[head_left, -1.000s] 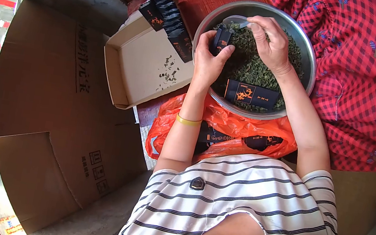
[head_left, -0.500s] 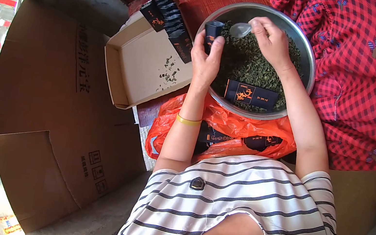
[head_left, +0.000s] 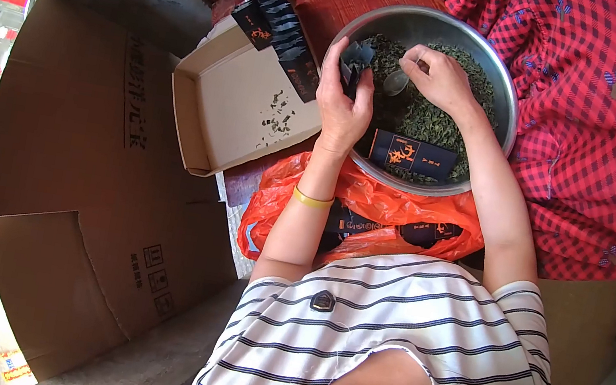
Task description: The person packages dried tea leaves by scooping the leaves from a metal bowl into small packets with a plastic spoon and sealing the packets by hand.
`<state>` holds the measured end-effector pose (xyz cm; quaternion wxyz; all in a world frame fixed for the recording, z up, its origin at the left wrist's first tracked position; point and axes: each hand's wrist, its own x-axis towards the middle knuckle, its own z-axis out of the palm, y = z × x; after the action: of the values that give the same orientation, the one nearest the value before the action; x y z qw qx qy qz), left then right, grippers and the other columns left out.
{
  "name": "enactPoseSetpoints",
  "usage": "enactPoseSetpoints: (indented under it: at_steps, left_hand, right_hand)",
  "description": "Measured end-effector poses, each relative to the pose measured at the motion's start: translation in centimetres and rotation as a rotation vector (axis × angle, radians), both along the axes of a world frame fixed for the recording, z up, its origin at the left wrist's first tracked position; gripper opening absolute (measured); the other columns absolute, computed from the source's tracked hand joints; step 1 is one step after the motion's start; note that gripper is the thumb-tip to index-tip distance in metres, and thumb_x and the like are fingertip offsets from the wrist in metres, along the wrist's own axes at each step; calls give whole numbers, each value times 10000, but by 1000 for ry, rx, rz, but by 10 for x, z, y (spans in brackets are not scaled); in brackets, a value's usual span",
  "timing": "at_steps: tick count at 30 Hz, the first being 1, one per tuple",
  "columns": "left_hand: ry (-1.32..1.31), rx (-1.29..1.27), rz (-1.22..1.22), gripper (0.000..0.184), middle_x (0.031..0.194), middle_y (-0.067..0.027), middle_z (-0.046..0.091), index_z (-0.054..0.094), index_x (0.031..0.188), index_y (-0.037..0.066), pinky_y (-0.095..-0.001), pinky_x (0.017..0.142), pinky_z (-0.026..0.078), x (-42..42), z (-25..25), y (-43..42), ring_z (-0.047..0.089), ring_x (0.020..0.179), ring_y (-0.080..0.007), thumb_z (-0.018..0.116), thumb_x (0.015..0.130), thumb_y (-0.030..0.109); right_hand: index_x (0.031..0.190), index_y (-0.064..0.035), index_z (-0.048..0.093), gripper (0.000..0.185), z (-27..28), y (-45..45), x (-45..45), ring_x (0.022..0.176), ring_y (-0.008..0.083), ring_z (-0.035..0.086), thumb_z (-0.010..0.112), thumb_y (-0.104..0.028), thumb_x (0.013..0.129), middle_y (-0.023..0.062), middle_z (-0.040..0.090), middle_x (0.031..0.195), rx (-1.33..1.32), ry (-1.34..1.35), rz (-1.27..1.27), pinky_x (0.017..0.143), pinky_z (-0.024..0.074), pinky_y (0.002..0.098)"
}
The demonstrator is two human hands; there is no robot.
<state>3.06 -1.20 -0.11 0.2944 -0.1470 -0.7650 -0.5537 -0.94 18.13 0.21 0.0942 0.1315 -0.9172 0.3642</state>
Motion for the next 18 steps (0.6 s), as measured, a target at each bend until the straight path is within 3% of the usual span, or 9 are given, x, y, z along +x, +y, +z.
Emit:
enactPoseSetpoints:
  at_steps: [6,9,10,11,13,14,17,18]
  left_hand:
    - [-119,32,-56,437,1112,-163,641,531,1267,-8,-336,900,492,-4,-3,-3,635,1010,-265,671,854,12]
    - [9,278,-55,289,1015,-86,652,555,1221,4,-293,860,496,-3,1,-2,616,962,-152,614,939,31]
    - [33,355,-26,276,1000,-87,651,542,1227,5,-293,866,495,-4,5,-6,617,951,-158,596,962,58]
    - [4,475,-36,278,1004,-90,650,522,1236,3,-276,824,495,-4,11,-15,614,915,-153,575,984,108]
    - [85,582,28,317,932,-74,655,483,1269,29,-209,571,455,-6,35,-38,593,755,-96,565,1000,175]
    - [53,611,124,352,890,-62,654,469,1286,35,-196,523,438,-5,47,-52,587,718,-75,598,983,161]
    - [74,620,143,444,886,-50,651,469,1304,18,-191,590,457,-7,60,-93,601,743,-78,679,916,68]
    - [40,622,151,391,898,-42,651,522,1254,5,-190,647,471,-10,54,-104,612,775,-87,684,900,35]
  right_hand:
    - [981,-125,682,287,5,0,2,851,337,686,584,-391,931,122,713,876,23,-53,-29,741,530,442]
    - [982,-125,681,292,3,2,2,854,346,686,569,-392,941,126,713,875,46,-43,-38,744,529,451]
    - [985,-125,681,293,4,2,1,854,351,685,562,-391,945,129,713,875,67,-55,-44,746,528,457]
    - [985,-125,681,293,5,2,0,854,351,685,562,-391,945,129,713,875,66,-53,-43,746,528,457]
    - [991,-124,679,296,7,1,1,867,354,683,558,-390,947,132,712,882,83,-110,-35,758,526,463]
    - [991,-124,679,296,7,0,2,867,354,683,558,-390,947,132,712,882,80,-112,-24,758,526,463]
    - [995,-117,676,295,8,-4,1,883,342,683,557,-383,946,129,714,897,91,-100,7,768,526,455]
    - [995,-117,676,295,8,-5,1,883,342,683,557,-383,946,129,714,897,85,-99,19,768,526,455]
